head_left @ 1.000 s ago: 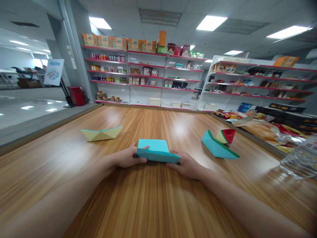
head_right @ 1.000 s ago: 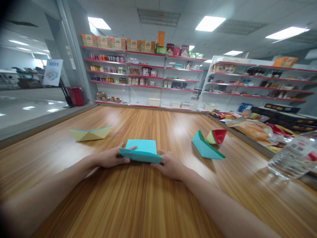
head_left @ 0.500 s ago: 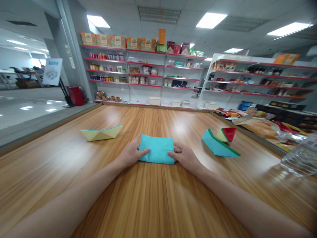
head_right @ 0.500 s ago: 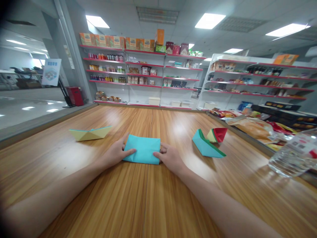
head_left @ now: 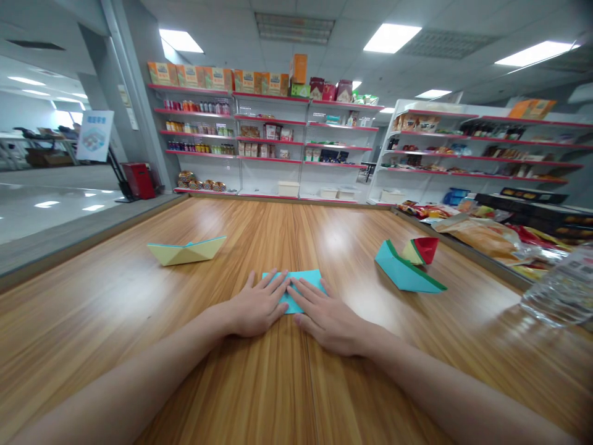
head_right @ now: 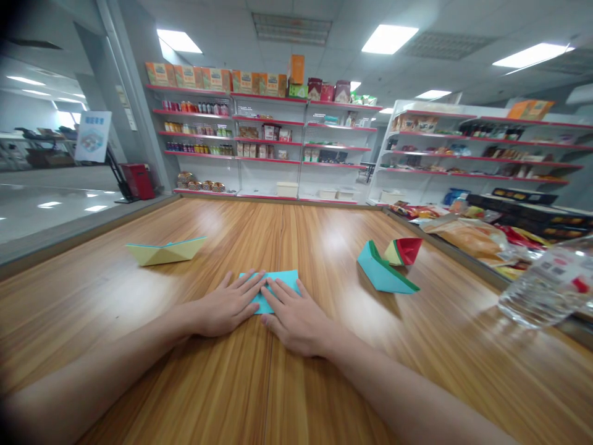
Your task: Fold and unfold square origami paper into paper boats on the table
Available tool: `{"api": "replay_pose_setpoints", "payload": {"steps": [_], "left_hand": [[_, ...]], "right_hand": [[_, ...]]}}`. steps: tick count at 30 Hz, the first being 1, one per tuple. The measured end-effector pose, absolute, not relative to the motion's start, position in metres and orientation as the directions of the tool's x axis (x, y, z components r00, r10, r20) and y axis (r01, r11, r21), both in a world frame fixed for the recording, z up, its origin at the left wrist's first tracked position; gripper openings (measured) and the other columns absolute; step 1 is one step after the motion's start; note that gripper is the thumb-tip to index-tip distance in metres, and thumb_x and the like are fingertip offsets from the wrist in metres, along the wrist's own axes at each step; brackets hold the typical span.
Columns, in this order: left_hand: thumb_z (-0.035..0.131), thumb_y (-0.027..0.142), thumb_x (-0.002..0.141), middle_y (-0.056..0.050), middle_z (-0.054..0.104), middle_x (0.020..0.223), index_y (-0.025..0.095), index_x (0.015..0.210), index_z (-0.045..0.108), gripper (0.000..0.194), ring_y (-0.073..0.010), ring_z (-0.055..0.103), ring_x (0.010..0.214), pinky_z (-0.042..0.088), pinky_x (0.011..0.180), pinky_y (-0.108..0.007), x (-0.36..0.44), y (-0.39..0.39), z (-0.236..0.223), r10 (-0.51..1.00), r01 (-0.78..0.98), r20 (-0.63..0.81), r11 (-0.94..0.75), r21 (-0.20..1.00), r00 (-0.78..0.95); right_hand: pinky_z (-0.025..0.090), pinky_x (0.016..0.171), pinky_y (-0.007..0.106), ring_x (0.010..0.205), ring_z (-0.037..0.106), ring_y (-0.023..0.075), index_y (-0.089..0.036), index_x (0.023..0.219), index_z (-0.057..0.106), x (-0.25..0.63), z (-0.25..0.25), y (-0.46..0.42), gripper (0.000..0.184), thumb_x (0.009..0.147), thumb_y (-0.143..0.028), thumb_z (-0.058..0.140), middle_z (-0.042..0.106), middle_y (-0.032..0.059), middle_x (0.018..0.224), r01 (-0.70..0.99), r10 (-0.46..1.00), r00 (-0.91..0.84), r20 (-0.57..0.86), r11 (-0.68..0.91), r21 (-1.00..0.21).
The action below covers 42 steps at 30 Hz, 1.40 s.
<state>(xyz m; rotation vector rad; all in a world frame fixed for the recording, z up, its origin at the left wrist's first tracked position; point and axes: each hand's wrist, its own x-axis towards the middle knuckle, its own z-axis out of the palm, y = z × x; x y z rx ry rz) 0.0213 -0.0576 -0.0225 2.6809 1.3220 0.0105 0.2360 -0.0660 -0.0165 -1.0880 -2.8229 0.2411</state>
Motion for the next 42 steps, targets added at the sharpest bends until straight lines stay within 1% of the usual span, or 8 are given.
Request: {"api": "replay_pose_setpoints", "payload": {"steps": [7,10,14,22,30,35,38,42], "left_hand": [[0.009,0.054,0.091,-0.011,0.003,0.152,0.014,0.146,0.008,0.067,-0.0331,0.0,0.139,0.009,0.106,-0.06,0.028,-0.065,-0.019,0.811,0.809,-0.065,-0.569,0.146,0.582],[0.011,0.052,0.091,-0.012,0.005,0.152,0.016,0.146,0.009,0.065,-0.0336,0.001,0.138,0.009,0.105,-0.06,0.029,-0.066,-0.019,0.807,0.803,-0.055,-0.575,0.16,0.588],[0.014,0.052,0.092,-0.012,0.008,0.152,0.017,0.145,0.011,0.064,-0.0336,0.002,0.139,0.009,0.104,-0.061,0.027,-0.064,-0.023,0.795,0.784,-0.025,-0.593,0.183,0.606],[0.014,0.056,0.09,-0.012,0.006,0.152,0.016,0.145,0.012,0.068,-0.0332,0.004,0.139,0.007,0.106,-0.058,0.026,-0.065,-0.022,0.807,0.795,-0.029,-0.573,0.2,0.589],[0.023,0.07,0.082,-0.021,0.023,0.147,0.01,0.142,0.025,0.085,-0.0378,0.021,0.134,0.017,0.105,-0.055,0.029,-0.065,-0.017,0.825,0.813,0.058,-0.564,0.143,0.562],[0.022,0.059,0.088,-0.023,0.038,0.139,0.007,0.137,0.035,0.073,-0.0367,0.033,0.129,0.023,0.105,-0.05,0.029,-0.063,-0.016,0.814,0.809,0.129,-0.579,0.1,0.566],[0.024,0.055,0.09,-0.019,0.039,0.14,0.011,0.137,0.036,0.066,-0.036,0.034,0.129,0.024,0.105,-0.05,0.025,-0.062,-0.014,0.801,0.784,0.139,-0.598,0.166,0.582],[0.04,0.05,0.087,-0.01,0.047,0.136,0.021,0.134,0.044,0.055,-0.0316,0.036,0.129,0.026,0.105,-0.046,0.017,-0.057,-0.014,0.746,0.654,0.207,-0.659,0.371,0.634]], "right_hand": [[0.008,0.103,0.067,0.137,0.011,0.0366,-0.007,0.142,0.026,0.242,-0.023,-0.052,0.061,0.094,-0.045,0.022,0.019,0.0153,0.149,0.896,0.892,-0.432,0.136,0.442,-0.054],[0.0,0.106,0.063,0.138,0.002,0.0354,-0.01,0.143,0.026,0.237,-0.023,-0.061,0.057,0.093,-0.039,0.029,0.017,0.0129,0.15,0.808,0.781,-0.572,0.252,0.588,0.011],[0.012,0.111,0.051,0.139,0.014,0.0268,-0.017,0.146,0.014,0.233,-0.024,-0.065,0.061,0.094,-0.047,0.026,0.018,0.0091,0.151,0.643,0.657,-0.74,0.145,0.754,-0.132],[0.017,0.107,0.057,0.137,0.019,0.0281,-0.014,0.143,0.023,0.254,-0.028,-0.04,0.061,0.094,-0.049,0.022,0.022,0.0118,0.149,0.807,0.832,-0.548,0.084,0.553,-0.207],[0.037,0.101,0.043,0.121,0.048,0.0252,-0.019,0.132,0.047,0.273,-0.037,-0.019,0.046,0.087,-0.013,0.037,0.053,0.0086,0.131,0.772,0.846,-0.407,0.344,0.52,-0.365],[0.03,0.108,0.044,0.13,0.037,0.0219,-0.022,0.137,0.04,0.275,-0.036,-0.02,0.06,0.079,-0.009,0.046,0.043,0.006,0.139,0.63,0.767,-0.495,0.407,0.64,-0.44],[0.026,0.109,0.046,0.134,0.029,0.0231,-0.024,0.127,0.052,0.274,-0.035,-0.021,0.05,0.078,-0.017,0.054,0.037,0.0056,0.143,0.572,0.737,-0.538,0.41,0.676,-0.465],[0.034,0.104,0.046,0.126,0.042,0.0248,-0.023,0.107,0.066,0.272,-0.034,-0.022,0.027,0.084,-0.03,0.053,0.056,0.0063,0.128,0.526,0.78,-0.429,0.455,0.625,-0.577]]}}
